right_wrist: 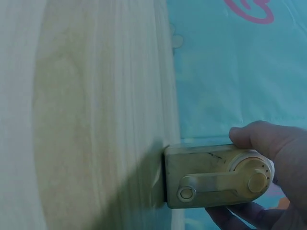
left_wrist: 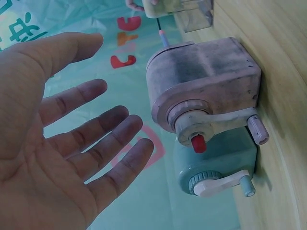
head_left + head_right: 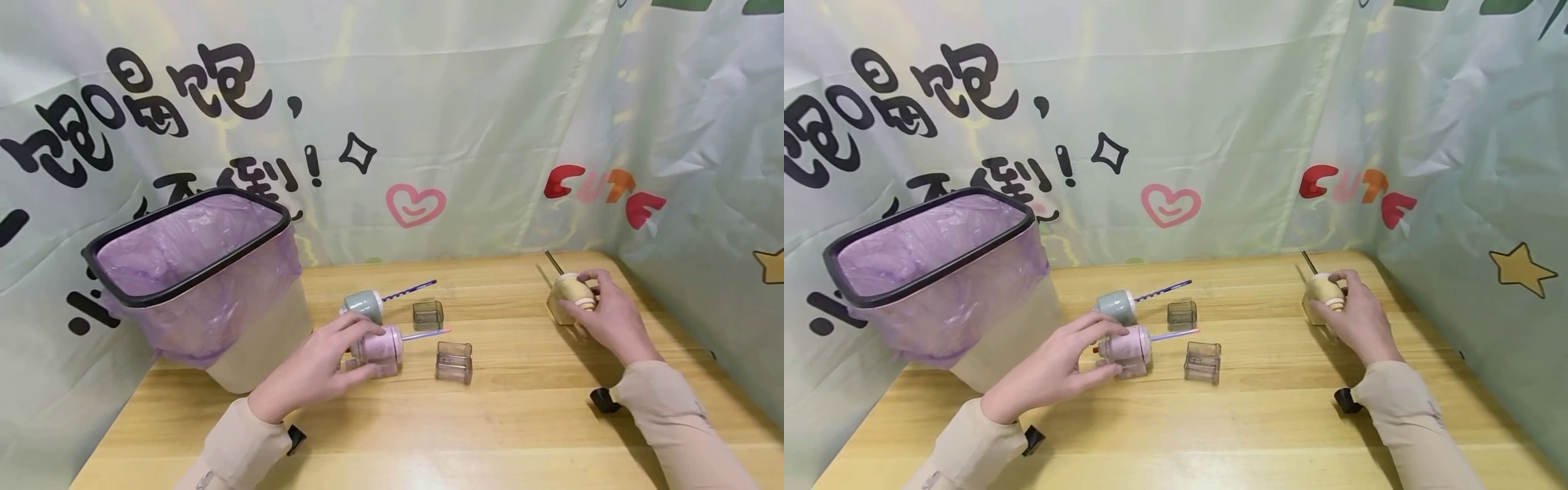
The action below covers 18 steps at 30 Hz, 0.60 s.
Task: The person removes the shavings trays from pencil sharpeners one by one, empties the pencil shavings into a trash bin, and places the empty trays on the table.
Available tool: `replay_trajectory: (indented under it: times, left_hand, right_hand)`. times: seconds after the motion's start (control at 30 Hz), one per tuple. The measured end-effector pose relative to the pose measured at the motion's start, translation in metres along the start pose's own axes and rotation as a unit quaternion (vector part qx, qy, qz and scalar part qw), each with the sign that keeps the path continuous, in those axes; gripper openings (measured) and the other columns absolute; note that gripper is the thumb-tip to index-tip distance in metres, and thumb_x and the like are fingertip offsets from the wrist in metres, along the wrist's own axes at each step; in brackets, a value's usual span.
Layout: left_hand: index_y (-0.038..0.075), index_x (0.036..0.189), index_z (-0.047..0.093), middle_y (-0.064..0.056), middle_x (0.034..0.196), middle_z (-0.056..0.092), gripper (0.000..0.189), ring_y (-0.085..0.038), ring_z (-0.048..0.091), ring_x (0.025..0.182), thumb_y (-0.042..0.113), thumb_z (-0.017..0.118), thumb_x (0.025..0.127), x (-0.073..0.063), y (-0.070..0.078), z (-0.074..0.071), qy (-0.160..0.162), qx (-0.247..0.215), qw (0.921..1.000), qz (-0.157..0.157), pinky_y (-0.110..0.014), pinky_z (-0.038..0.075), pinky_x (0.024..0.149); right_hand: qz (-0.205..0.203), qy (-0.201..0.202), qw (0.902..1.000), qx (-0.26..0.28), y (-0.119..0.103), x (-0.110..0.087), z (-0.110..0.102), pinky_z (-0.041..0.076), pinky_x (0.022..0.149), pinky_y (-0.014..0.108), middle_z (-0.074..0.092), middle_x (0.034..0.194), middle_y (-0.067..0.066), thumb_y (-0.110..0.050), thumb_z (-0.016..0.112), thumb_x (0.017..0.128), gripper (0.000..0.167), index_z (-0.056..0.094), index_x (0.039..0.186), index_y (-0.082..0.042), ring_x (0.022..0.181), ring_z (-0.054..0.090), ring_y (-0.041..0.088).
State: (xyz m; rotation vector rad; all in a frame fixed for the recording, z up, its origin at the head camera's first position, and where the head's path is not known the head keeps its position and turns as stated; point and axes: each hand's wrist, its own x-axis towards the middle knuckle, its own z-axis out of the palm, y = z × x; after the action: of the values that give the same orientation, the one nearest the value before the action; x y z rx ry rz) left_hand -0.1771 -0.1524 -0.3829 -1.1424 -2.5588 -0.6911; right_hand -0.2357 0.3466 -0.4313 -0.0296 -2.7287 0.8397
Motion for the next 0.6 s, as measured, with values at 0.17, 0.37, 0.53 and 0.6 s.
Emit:
replay_trajectory:
  times: [0.17, 0.37, 0.53, 0.6]
  left_hand:
    - [0.015, 0.127, 0.071, 0.001, 0.127, 0.068, 0.042, -0.018, 0.07, 0.112, 0.028, 0.088, 0.091, 0.0012, 0.0002, 0.0007, -0.005, 0.003, 1.0, 0.003, -0.039, 0.062, 0.093]
    - [0.015, 0.126, 0.071, 0.001, 0.127, 0.068, 0.04, -0.018, 0.07, 0.11, 0.03, 0.087, 0.092, 0.0019, 0.0011, 0.0011, -0.008, 0.005, 0.9999, 0.006, -0.039, 0.061, 0.092]
    - [0.013, 0.127, 0.071, 0.0, 0.127, 0.068, 0.04, -0.018, 0.07, 0.109, 0.026, 0.087, 0.092, 0.0017, 0.0004, 0.0017, -0.006, 0.006, 0.9999, 0.012, -0.037, 0.061, 0.092]
    - [0.013, 0.127, 0.071, 0.0, 0.127, 0.068, 0.041, -0.019, 0.07, 0.11, 0.025, 0.087, 0.092, 0.0018, 0.0011, 0.0012, -0.007, 0.005, 0.9999, 0.014, -0.037, 0.061, 0.092]
  right_hand:
    - [0.016, -0.011, 0.9998, -0.01, 0.003, -0.0001, -0.0059, 0.046, 0.062, 0.03, 0.063, 0.123, 0.04, -0.038, 0.077, 0.098, 0.072, 0.044, 0.144, 0.005, 0.096, 0.068, 0.045]
    - [0.008, -0.007, 0.9995, -0.028, 0.005, 0.0014, -0.0081, 0.045, 0.061, 0.03, 0.069, 0.114, 0.036, -0.039, 0.079, 0.096, 0.07, 0.052, 0.14, 0.007, 0.092, 0.069, 0.041]
    - [0.001, 0.012, 0.9994, -0.032, 0.0061, 0.0006, -0.0057, 0.043, 0.061, 0.029, 0.072, 0.111, 0.029, -0.039, 0.081, 0.092, 0.066, 0.059, 0.136, 0.004, 0.084, 0.066, 0.033]
    - [-0.001, 0.019, 0.9993, -0.033, 0.006, 0.0002, -0.0052, 0.042, 0.06, 0.03, 0.072, 0.109, 0.027, -0.04, 0.081, 0.092, 0.064, 0.062, 0.135, 0.003, 0.081, 0.065, 0.031]
